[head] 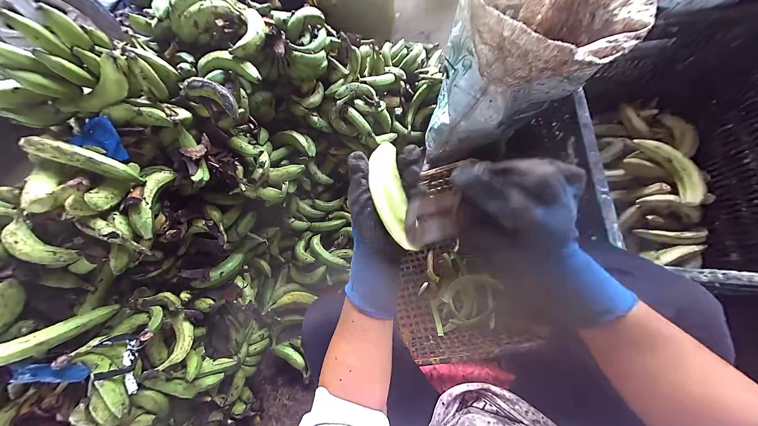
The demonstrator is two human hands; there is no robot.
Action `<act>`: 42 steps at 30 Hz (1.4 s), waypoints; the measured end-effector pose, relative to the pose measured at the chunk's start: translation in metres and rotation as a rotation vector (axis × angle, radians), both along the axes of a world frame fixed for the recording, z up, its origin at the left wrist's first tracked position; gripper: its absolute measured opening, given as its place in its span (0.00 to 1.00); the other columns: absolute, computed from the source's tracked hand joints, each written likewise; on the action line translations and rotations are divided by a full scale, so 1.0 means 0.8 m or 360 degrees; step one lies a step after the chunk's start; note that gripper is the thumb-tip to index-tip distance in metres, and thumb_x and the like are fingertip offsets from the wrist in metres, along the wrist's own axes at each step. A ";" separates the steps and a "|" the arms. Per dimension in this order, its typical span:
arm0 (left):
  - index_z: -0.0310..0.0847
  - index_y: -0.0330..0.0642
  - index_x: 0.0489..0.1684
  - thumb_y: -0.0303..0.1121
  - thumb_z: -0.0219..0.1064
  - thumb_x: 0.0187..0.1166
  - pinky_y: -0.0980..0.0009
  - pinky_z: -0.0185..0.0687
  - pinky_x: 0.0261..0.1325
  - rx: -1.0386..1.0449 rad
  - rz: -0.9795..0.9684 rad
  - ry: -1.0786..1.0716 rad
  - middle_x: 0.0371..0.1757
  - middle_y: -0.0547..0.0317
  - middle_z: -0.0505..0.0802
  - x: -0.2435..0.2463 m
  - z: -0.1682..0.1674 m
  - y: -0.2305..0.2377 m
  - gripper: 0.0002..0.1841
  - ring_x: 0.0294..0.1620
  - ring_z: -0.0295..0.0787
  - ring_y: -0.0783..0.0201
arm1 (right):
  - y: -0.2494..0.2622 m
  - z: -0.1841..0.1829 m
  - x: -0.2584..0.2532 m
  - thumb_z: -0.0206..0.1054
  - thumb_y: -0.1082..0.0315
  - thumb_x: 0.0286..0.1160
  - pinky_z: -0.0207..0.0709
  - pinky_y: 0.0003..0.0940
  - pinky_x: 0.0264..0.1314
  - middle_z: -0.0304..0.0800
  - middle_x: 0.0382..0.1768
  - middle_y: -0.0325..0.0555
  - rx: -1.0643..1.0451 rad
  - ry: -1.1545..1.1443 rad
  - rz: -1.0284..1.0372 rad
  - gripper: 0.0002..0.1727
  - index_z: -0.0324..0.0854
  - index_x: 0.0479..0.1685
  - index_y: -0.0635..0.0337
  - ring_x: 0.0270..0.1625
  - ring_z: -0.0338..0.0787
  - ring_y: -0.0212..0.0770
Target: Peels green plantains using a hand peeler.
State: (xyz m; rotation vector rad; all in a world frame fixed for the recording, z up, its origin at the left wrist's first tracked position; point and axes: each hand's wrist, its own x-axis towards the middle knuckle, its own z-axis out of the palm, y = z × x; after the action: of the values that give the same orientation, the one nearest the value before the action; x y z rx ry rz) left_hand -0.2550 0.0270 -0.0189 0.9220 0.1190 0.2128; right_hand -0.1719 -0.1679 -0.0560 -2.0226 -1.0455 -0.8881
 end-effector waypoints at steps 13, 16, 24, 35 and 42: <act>0.81 0.53 0.60 0.49 0.52 0.87 0.72 0.88 0.33 -0.0090 -0.0244 0.0065 0.39 0.59 0.91 0.013 -0.019 -0.012 0.17 0.32 0.89 0.69 | 0.022 0.008 0.038 0.68 0.43 0.76 0.77 0.48 0.72 0.84 0.70 0.41 0.0335 0.1389 0.0016 0.27 0.85 0.72 0.42 0.71 0.83 0.39; 0.80 0.50 0.63 0.48 0.48 0.87 0.71 0.86 0.30 0.0187 -0.0301 0.0060 0.38 0.56 0.91 0.013 -0.018 -0.009 0.20 0.29 0.87 0.67 | 0.001 0.002 0.057 0.64 0.38 0.79 0.81 0.55 0.69 0.88 0.66 0.45 0.0349 0.1463 -0.0215 0.29 0.83 0.71 0.44 0.66 0.87 0.43; 0.79 0.55 0.55 0.50 0.45 0.93 0.78 0.79 0.26 -0.0093 -0.0021 0.0114 0.35 0.62 0.88 0.013 -0.032 0.023 0.18 0.26 0.83 0.73 | -0.021 0.015 0.004 0.67 0.45 0.78 0.67 0.59 0.72 0.89 0.63 0.45 -0.0416 0.0176 0.0410 0.22 0.84 0.71 0.28 0.67 0.85 0.48; 0.75 0.53 0.73 0.47 0.45 0.93 0.67 0.89 0.45 0.0140 -0.0002 0.0001 0.52 0.57 0.91 0.031 -0.026 0.007 0.20 0.44 0.89 0.65 | -0.004 0.022 0.034 0.64 0.53 0.83 0.87 0.29 0.44 0.89 0.52 0.35 0.0931 0.1954 0.0681 0.21 0.76 0.72 0.46 0.44 0.89 0.31; 0.79 0.33 0.68 0.23 0.52 0.88 0.74 0.84 0.55 0.0421 -0.0053 -0.0138 0.58 0.53 0.89 0.015 0.035 0.019 0.16 0.52 0.86 0.70 | -0.054 0.024 0.010 0.67 0.65 0.79 0.87 0.39 0.64 0.90 0.62 0.45 0.0519 0.1616 0.0975 0.20 0.81 0.67 0.60 0.61 0.90 0.41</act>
State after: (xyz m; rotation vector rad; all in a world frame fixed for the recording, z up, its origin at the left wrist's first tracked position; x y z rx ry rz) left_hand -0.2431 0.0423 0.0089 1.1753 -0.0056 0.2410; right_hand -0.1635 -0.2114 -0.0368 -1.4105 -0.7541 0.2869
